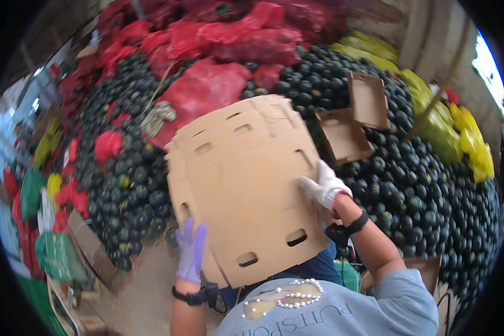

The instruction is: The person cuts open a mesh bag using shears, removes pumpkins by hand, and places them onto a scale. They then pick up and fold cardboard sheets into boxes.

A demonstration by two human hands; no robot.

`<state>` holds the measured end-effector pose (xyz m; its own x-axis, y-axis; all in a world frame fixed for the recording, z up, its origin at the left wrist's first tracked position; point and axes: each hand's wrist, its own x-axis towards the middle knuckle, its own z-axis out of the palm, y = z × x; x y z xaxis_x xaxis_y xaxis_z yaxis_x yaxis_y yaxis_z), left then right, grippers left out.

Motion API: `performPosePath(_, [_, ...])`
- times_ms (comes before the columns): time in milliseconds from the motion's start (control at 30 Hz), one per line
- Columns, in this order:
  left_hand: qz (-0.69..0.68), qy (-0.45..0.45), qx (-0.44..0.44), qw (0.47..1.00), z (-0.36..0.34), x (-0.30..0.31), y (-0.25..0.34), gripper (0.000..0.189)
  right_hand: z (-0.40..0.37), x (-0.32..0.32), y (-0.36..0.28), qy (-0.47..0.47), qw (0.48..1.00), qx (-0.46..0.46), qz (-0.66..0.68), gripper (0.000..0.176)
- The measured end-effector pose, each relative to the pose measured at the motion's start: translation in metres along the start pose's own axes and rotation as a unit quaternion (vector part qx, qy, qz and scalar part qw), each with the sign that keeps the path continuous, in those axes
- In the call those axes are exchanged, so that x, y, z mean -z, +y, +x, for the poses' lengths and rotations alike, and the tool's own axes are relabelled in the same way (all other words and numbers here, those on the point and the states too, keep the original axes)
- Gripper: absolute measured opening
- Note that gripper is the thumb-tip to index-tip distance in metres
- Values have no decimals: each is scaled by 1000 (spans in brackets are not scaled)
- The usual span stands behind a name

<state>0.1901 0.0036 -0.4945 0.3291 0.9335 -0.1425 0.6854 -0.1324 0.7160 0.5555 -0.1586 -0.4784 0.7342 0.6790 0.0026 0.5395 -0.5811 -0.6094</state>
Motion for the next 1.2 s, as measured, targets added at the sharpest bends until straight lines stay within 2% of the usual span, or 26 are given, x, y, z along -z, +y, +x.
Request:
performPosePath(33, [6, -23, -21, 999, -10, 9, 17, 53, -6, 26, -19, -90, 992, -56, 65, 100])
performPosePath(67, [-134, -15, -24, 991, -20, 19, 33, 51, -13, 42, -26, -109, 988, -67, 84, 100])
performPosePath(133, [-400, -11, -3, 916, -38, 40, 57, 48, -22, 54, -27, -120, 985, -101, 67, 101])
performPosePath(200, [-401, -13, -164, 901, -54, 49, 80, 46, -33, 66, -25, -66, 976, -99, 183, 92])
performPosePath(233, [-403, -25, -221, 888, -56, 52, 89, 45, -32, 52, -6, 36, 938, -17, 343, 87])
performPosePath(333, [-165, 138, -335, 917, -48, 54, 103, 47, -50, 72, 0, 111, 806, 76, 577, 78])
performPosePath(367, [-82, 195, -373, 903, -47, 55, 104, 48, -44, 84, 9, 89, 866, 34, 491, 75])
performPosePath(433, [33, 297, -410, 862, -41, 56, 105, 48, -16, 73, 38, 20, 895, 61, 441, 77])
performPosePath(467, [40, 305, -417, 856, -37, 57, 108, 46, -7, 69, 46, -18, 903, 73, 423, 78])
performPosePath(533, [27, 294, -410, 863, -26, 61, 102, 44, -29, 97, 18, 34, 942, 92, 322, 81])
performPosePath(567, [17, 280, -401, 872, -23, 63, 98, 42, -35, 107, 12, 4, 925, 93, 370, 92])
performPosePath(633, [-10, 245, -379, 892, -20, 72, 83, 40, -46, 112, 20, -194, 707, 104, 673, 93])
performPosePath(667, [-23, 219, -361, 906, -19, 76, 75, 39, -49, 106, 23, -237, 548, 155, 787, 92])
performPosePath(700, [-38, 184, -343, 920, -22, 79, 64, 38, -62, 115, 7, -157, 589, 158, 777, 82])
performPosePath(767, [-53, 78, -299, 950, -29, 82, 40, 36, -65, 111, -3, -10, 834, 155, 529, 49])
performPosePath(800, [-59, 6, -275, 960, -33, 85, 27, 35, -75, 116, -19, 5, 887, 69, 457, 41])
performPosePath(833, [-58, -72, -255, 962, -36, 87, 14, 34, -71, 103, -9, 63, 932, 223, 279, 35])
performPosePath(867, [-52, -161, -238, 956, -35, 88, 4, 33, -74, 109, -9, -1, 940, 335, 60, 29])
performPosePath(900, [-38, -235, -227, 944, -42, 83, 11, 32, -77, 102, -1, -56, 921, 384, 34, 28])
performPosePath(933, [144, -225, -352, 897, -50, 75, 19, 33, -82, 91, 12, -110, 894, 433, 8, 26])
performPosePath(1000, [137, -346, -163, 914, -67, 64, 33, 39, -101, 77, 36, -259, 888, 365, -109, 34])
performPosePath(1067, [178, -355, -161, 903, -69, 60, 26, 44, -116, 61, 44, -280, 865, 417, -9, 50])
performPosePath(1100, [221, -369, -163, 888, -69, 59, 14, 50, -118, 67, 33, -311, 870, 384, -3, 66])
performPosePath(1133, [57, -353, -280, 891, -45, 42, -22, 67, -111, 72, 23, -335, 874, 351, 21, 70])
performPosePath(1167, [-106, -314, -392, 858, -28, 32, -56, 89, -107, 64, 21, -299, 903, 291, 102, 70])
performPosePath(1200, [-211, -236, -284, 905, -54, 23, -4, 75, -103, 55, 16, -265, 920, 225, 179, 71])
